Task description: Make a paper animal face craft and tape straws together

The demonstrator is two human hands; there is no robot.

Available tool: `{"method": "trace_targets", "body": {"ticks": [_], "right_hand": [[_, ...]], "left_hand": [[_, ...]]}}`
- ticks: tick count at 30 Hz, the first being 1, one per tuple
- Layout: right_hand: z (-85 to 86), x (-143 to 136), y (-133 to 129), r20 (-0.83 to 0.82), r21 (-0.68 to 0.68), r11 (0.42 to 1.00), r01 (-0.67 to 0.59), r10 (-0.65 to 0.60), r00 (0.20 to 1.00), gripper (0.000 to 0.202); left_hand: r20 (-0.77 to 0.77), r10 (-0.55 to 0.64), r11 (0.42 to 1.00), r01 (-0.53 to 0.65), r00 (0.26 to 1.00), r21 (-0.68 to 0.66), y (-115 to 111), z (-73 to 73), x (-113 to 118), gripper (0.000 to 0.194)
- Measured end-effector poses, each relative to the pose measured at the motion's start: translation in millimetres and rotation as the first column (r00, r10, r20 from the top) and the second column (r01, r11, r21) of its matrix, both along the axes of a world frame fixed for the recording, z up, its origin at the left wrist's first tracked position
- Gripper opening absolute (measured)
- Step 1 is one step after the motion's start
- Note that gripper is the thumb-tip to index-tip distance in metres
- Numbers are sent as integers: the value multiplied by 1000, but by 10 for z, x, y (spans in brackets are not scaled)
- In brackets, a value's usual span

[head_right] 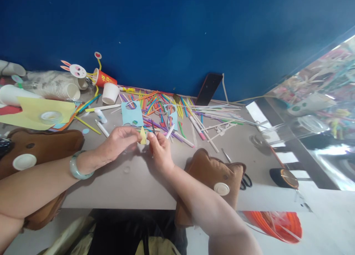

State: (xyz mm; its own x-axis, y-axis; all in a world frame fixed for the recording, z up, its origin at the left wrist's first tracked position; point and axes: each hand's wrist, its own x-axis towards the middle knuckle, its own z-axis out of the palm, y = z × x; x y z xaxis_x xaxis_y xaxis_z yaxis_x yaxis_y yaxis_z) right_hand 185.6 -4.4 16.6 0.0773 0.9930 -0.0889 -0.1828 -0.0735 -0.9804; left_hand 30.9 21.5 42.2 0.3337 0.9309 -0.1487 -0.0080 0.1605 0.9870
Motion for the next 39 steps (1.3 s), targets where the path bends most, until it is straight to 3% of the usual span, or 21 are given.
{"method": "trace_targets", "body": {"ticks": [7,13,18,22,26,34,39], "right_hand": [[38,49,29,-57,-18,996,-85,84,995,30],[42,55,69,-130,11,1000,4,-2,992,30],[5,59,88,-115,6,1000,7,-6,993,31],[-12,29,43,-18,4,999,-39,39,999,46],[16,-21,-16,57,-27,998,-65,67,996,58],[15,-71,-85,160,-44,987,-155,161,974,58],[25,-88,-103,174,-73,984,-163,173,969,61]], "left_hand": [[-76,-130,991,129,989,-26,-6,43,10,11],[-90,-144,989,140,986,-47,8,-5,12,12],[-9,-29,999,29,1000,-27,34,9,-1,16],[54,66,997,-65,996,-30,56,45,-7,18],[89,111,994,-111,990,-6,62,67,-15,21],[141,227,974,-225,964,-29,95,80,-33,23],[166,226,974,-223,960,-40,106,44,-40,23]]}}
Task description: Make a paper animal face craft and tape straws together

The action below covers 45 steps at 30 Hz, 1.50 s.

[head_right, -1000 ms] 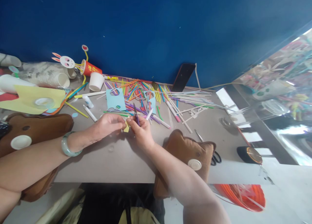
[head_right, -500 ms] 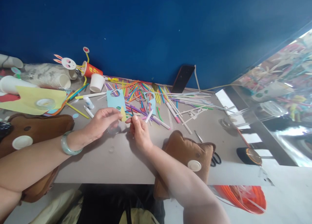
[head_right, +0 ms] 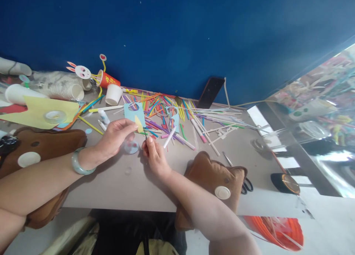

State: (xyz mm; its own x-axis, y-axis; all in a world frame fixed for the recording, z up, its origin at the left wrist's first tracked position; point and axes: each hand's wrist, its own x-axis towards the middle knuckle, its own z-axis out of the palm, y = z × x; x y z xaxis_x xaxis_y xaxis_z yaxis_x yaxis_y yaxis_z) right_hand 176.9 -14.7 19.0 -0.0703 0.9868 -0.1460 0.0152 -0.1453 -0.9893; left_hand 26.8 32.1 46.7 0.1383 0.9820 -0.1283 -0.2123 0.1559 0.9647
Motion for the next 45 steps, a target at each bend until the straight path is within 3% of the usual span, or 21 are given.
{"method": "trace_targets", "body": {"ticks": [12,45], "right_hand": [[17,-11,-5,23,14,1000,14,-15,1000,60],[-51,-19,29,-70,-10,1000,28,-28,997,58]], "left_hand": [[-46,-53,998,54,998,35,-48,-10,41,19],[-42,-50,998,51,998,31,-67,-12,40,21]]}}
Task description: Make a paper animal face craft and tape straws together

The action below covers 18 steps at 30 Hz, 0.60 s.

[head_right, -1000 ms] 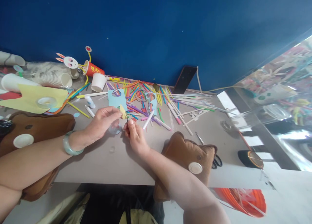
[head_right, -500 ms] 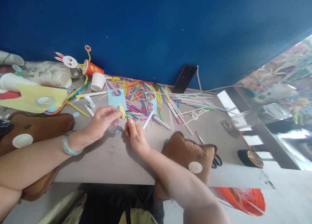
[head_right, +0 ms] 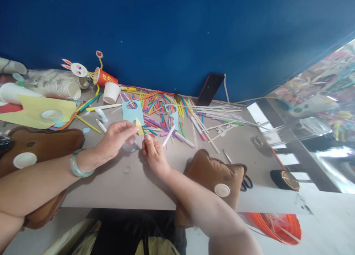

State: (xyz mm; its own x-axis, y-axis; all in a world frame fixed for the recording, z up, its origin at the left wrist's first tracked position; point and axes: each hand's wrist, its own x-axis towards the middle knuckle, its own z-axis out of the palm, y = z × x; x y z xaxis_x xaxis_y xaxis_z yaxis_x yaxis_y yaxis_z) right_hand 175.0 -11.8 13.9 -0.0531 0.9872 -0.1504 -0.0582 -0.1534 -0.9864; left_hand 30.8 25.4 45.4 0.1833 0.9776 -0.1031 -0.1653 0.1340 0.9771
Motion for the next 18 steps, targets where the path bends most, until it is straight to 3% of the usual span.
{"method": "trace_targets", "body": {"ticks": [18], "right_hand": [[9,-17,-2,-33,1,1000,16,-16,999,58]], "left_hand": [[-1,-43,999,43,999,16,-22,-47,0,21]]}}
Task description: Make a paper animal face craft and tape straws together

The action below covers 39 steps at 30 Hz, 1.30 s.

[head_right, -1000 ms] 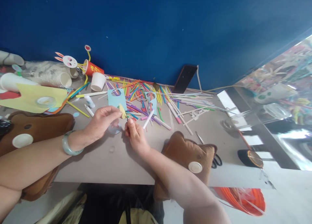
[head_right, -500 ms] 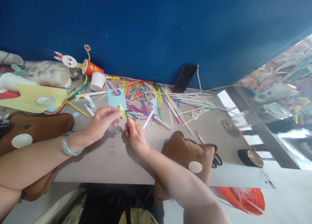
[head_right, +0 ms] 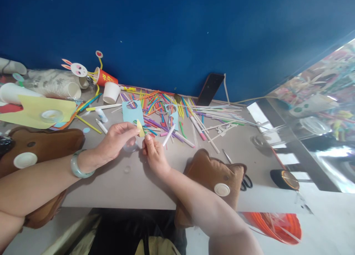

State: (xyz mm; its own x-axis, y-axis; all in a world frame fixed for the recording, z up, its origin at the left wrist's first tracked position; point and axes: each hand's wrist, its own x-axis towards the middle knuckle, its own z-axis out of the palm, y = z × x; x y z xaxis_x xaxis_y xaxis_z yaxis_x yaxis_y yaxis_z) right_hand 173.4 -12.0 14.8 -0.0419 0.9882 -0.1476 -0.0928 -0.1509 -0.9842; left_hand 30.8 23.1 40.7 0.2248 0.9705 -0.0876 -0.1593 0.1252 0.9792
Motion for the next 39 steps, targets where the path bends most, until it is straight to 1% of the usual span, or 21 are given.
{"method": "trace_targets", "body": {"ticks": [4,7,9,12,16,21,24,27,30,33,36,39], "right_hand": [[17,12,1,-11,4,999,52,-52,999,57],[28,44,10,-11,60,991,117,-116,993,52],[33,64,13,-4,93,988,124,-124,992,44],[37,83,13,-5,102,988,118,-118,993,33],[41,96,28,-60,81,990,117,-113,992,28],[19,115,49,-108,81,994,70,-61,992,28],[5,115,55,-140,91,995,46,-33,990,29],[20,115,64,-236,69,998,11,5,972,27],[66,122,72,-347,30,998,-53,60,936,26],[115,131,72,-400,-11,992,-129,114,909,27],[146,139,67,-428,-38,980,-194,159,889,31],[153,148,68,-436,-50,972,-230,186,880,38]], "left_hand": [[-1,1,1000,-1,1000,-9,7,5,12,20],[4,-3,1000,3,1000,-15,5,15,14,18],[6,-10,1000,10,1000,-15,1,22,15,17],[4,-25,1000,25,1000,-9,-1,28,20,17],[-10,-27,1000,27,1000,-1,5,12,20,17],[-48,-43,999,43,998,-1,-8,-10,2,16],[-90,-50,999,49,995,-14,-18,5,-3,17],[-103,-74,997,71,992,-31,-18,51,-1,20],[-59,-117,991,112,991,-74,-11,118,4,24],[-40,-197,976,192,980,-105,-10,172,3,25],[-57,-272,962,269,961,-54,-15,187,-7,26],[-44,-295,956,295,955,-7,-18,173,-25,23]]}}
